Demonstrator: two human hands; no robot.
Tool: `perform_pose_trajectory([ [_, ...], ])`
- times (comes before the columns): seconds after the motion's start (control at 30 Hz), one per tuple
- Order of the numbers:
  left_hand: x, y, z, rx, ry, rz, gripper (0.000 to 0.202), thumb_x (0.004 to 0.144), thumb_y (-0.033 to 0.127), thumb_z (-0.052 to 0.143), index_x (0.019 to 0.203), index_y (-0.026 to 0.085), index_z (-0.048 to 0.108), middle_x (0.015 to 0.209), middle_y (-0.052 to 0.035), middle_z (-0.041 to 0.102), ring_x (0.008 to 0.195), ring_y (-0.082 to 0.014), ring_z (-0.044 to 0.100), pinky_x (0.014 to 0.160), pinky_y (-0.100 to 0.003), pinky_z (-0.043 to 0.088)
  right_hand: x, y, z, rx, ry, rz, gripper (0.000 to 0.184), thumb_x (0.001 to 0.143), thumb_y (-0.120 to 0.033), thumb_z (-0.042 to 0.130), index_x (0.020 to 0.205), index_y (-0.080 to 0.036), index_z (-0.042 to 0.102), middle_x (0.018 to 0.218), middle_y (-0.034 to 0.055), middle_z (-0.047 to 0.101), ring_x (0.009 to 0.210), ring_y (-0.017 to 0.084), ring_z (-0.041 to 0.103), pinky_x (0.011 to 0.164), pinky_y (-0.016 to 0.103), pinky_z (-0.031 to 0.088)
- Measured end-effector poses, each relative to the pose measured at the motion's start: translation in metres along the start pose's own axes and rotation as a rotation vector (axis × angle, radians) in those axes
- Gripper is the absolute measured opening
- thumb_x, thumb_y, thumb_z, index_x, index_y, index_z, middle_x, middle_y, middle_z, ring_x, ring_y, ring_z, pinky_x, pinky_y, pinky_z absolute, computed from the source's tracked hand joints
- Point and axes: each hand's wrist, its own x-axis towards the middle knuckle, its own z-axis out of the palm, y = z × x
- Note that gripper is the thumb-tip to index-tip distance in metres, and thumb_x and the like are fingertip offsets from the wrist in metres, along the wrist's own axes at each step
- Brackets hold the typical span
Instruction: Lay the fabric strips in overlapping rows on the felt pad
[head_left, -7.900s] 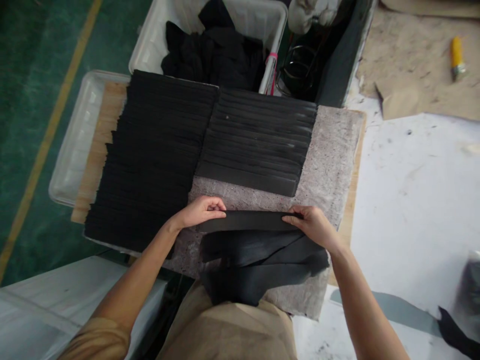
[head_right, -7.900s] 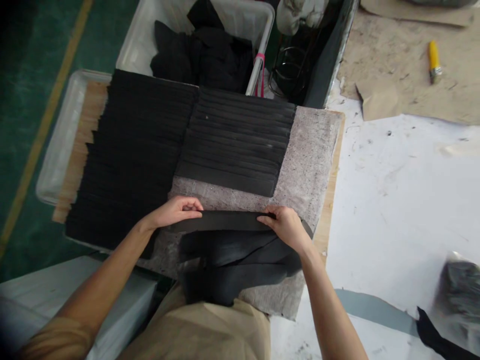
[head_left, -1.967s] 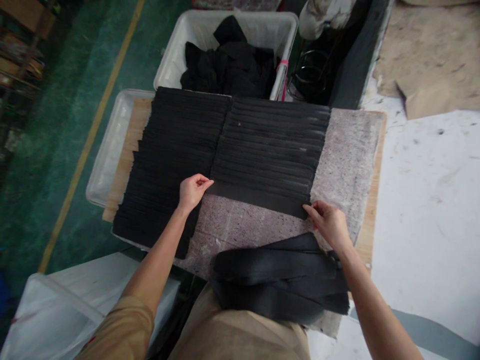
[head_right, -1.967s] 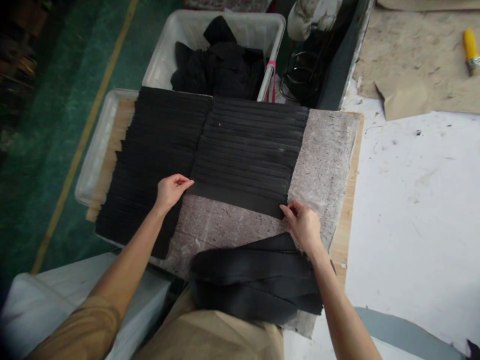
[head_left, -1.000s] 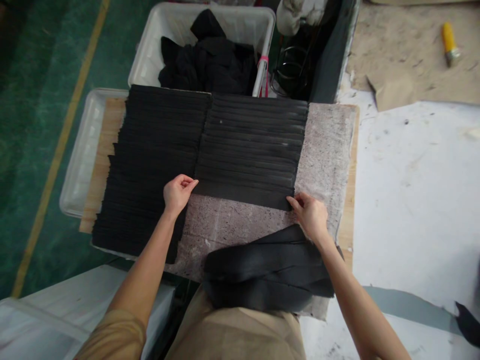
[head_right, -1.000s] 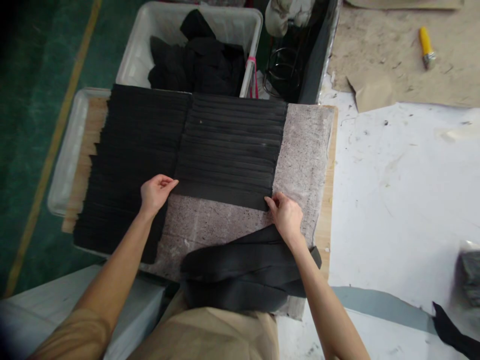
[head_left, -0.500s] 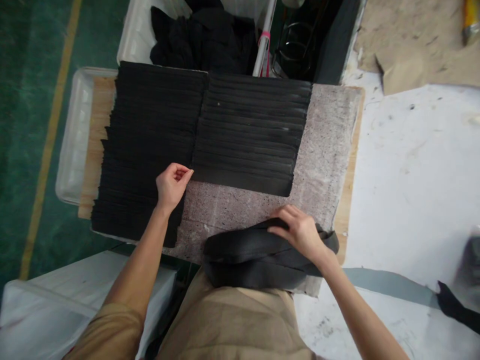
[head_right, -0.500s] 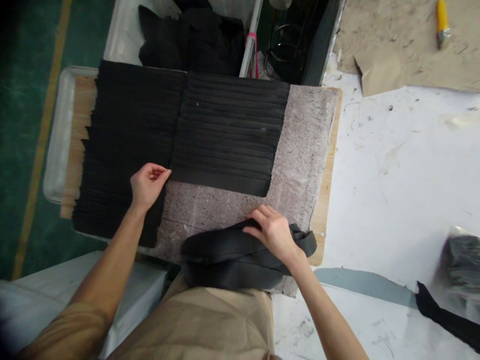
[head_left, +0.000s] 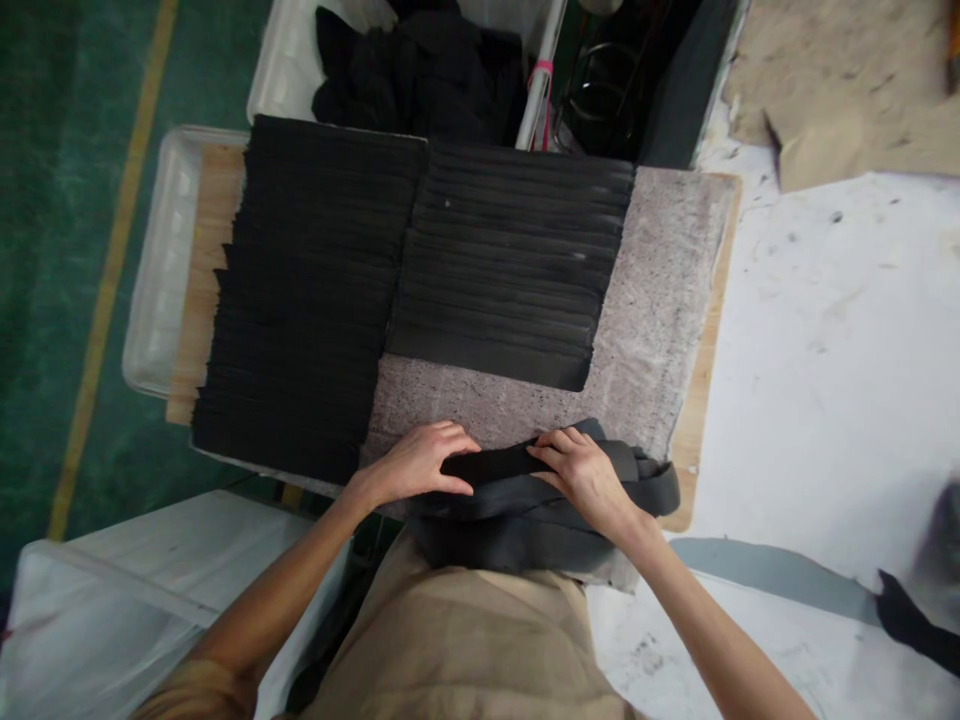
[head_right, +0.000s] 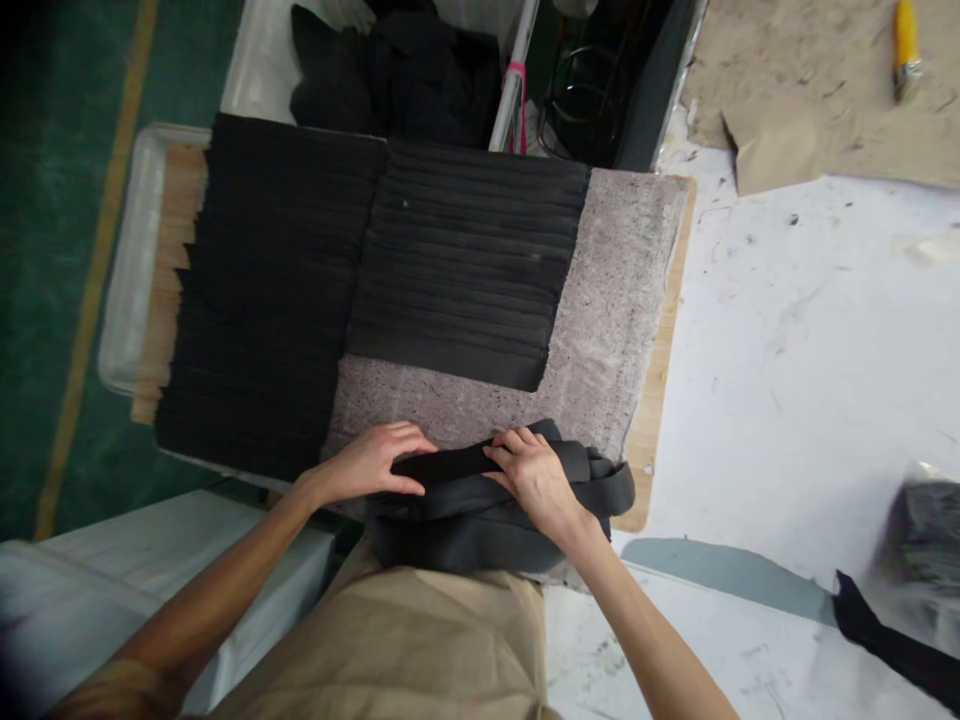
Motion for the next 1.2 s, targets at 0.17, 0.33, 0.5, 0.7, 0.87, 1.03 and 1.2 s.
perform_pose_trajectory([
  [0.17, -0.002, -0.001, -0.005, -0.008, 0.024, -0.053, 0.035, 0.090, 0.046, 0.055, 0.113, 0.023, 0.065, 0.103, -0.0066, 0.068, 0.094, -0.0209, 0.063, 0.081, -0.029, 0.043, 0.022, 0.003, -0.013, 0.023, -0.009, 0.121, 0.030, 0.098, -0.038, 0.045, 0.091, -0.021, 0.068, 0.084, 0.0045, 0.068, 0.080, 0.017, 0.063, 0.068, 0.026, 0.043],
  [0.33, -0.004, -0.019, -0.011, -0.095, 0.132, -0.208, 0.028, 0.092, 0.042, 0.051, 0.088, 0.022, 0.070, 0.084, -0.0020, 0.071, 0.079, -0.0185, 0.065, 0.071, -0.026, 0.043, 0.023, 0.025, -0.033, -0.060, -0.063, 0.215, 0.021, 0.094, -0.038, 0.053, 0.087, -0.023, 0.067, 0.084, 0.0028, 0.070, 0.076, 0.018, 0.065, 0.058, 0.025, 0.037],
  [0.5, -0.011, -0.047, -0.028, -0.133, 0.382, -0.387, 0.034, 0.077, 0.052, 0.066, 0.068, 0.019, 0.065, 0.066, 0.0012, 0.064, 0.065, -0.0160, 0.059, 0.061, -0.024, 0.041, 0.006, 0.048, -0.050, 0.058, -0.044, 0.351, 0.026, 0.090, -0.044, 0.053, 0.082, -0.024, 0.069, 0.075, 0.0017, 0.070, 0.066, 0.017, 0.063, 0.056, 0.025, 0.038],
  [0.7, -0.016, -0.074, -0.063, -0.315, 0.614, -0.429, 0.031, 0.072, 0.046, 0.072, 0.085, 0.018, 0.071, 0.084, -0.0034, 0.071, 0.077, -0.0179, 0.063, 0.072, -0.026, 0.048, 0.014, 0.049, -0.048, 0.522, 0.143, 0.536, 0.042, 0.083, -0.060, 0.055, 0.072, -0.020, 0.061, 0.050, -0.0020, 0.056, 0.049, 0.014, 0.054, 0.051, 0.024, 0.038],
  [0.87, -0.013, -0.089, -0.080, -0.449, 0.726, -0.506, 0.037, 0.066, 0.047, 0.075, 0.088, 0.017, 0.070, 0.070, -0.0019, 0.065, 0.056, -0.0122, 0.054, 0.049, -0.022, 0.042, 0.030, 0.047, -0.044, 0.621, 0.278, 0.562, 0.044, 0.084, -0.061, 0.054, 0.067, -0.020, 0.054, 0.049, -0.0016, 0.056, 0.046, 0.013, 0.049, 0.048, 0.023, 0.036],
  [1.03, -0.004, -0.095, -0.084, -0.504, 0.828, -0.581, 0.034, 0.061, 0.044, 0.077, 0.075, 0.016, 0.065, 0.059, 0.0018, 0.057, 0.044, -0.0075, 0.044, 0.041, -0.020, 0.034, 0.039, 0.048, -0.041, 0.551, 0.350, 0.622, 0.045, 0.082, -0.062, 0.055, 0.065, -0.021, 0.052, 0.045, -0.0033, 0.053, 0.040, 0.012, 0.048, 0.047, 0.023, 0.036],
  [1.2, 0.005, -0.108, -0.081, -0.297, 0.918, -0.600, 0.032, 0.061, 0.044, 0.077, 0.067, 0.017, 0.060, 0.052, 0.0046, 0.052, 0.044, -0.0079, 0.044, 0.043, -0.021, 0.033, 0.046, 0.056, -0.032, 0.439, 0.346, 0.719, 0.042, 0.082, -0.061, 0.055, 0.069, -0.021, 0.057, 0.054, -0.0007, 0.061, 0.042, 0.013, 0.053, 0.047, 0.024, 0.036],
])
